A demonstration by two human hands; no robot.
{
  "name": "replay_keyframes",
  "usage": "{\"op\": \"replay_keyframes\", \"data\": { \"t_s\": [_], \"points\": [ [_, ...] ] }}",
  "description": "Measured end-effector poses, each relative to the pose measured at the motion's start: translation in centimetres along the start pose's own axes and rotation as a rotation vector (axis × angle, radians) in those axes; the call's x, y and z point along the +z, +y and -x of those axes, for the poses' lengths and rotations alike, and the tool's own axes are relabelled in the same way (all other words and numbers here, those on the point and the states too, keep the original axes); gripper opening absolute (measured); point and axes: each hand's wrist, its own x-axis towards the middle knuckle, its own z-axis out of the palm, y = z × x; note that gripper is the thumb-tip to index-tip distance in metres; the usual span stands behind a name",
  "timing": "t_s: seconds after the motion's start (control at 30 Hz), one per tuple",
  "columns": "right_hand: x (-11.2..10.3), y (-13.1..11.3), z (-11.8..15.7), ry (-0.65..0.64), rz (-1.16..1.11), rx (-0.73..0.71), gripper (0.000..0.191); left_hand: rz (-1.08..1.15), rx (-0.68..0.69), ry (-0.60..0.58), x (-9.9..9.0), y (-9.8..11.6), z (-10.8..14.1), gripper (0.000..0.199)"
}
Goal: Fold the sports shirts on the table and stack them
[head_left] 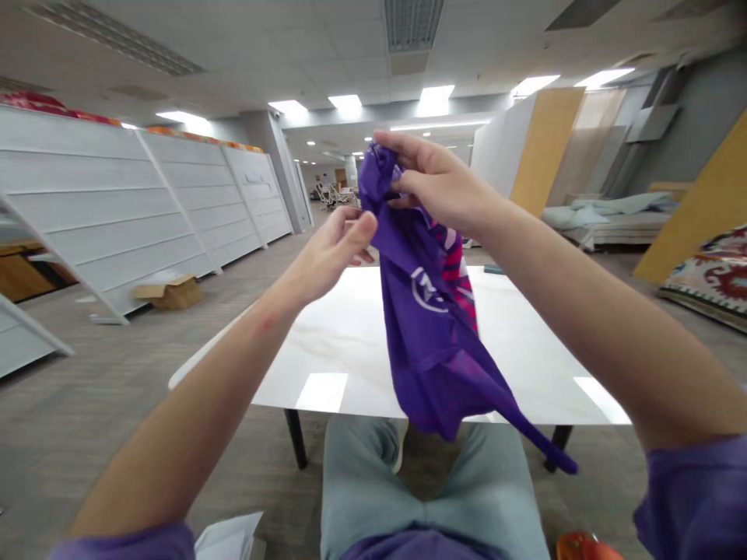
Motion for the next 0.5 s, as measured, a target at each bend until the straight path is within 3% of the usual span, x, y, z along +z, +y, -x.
{"op": "replay_keyframes", "data": {
  "t_s": [0.1,0.2,0.27,0.37,0.43,0.5],
  "points": [
    [0.0,-1.3,-0.4,-0.096,0.233,-0.177,0.053,0.041,0.101,0.069,2.3,1.3,-0.8,0.061],
    [-1.4,-2.7,0.6,-0.056,0.619,-0.315,0.047,0.068,0.005,0.186,1.4,0.5,-2.4,0.039],
    [-2.3,-2.5,1.7,0.033,0.886,-0.348,0.065,0.118,-0.067,0.263,-0.1,0.0,-3.3,0.030],
    [-3.3,0.1,3.8,0.088,1.143,-0.362,0.105,0.122,-0.088,0.338,-2.2,0.8,-4.0,0.029],
    [-3.7,3.0,5.2,0.081,1.216,-0.346,0.112,0.052,-0.102,0.327,-3.2,2.3,-4.1,0.027],
    [-4.1,6.0,6.5,0.073,1.250,-0.330,0.107,-0.045,-0.141,0.287,-3.7,4.0,-4.0,0.027]
  ]
}}
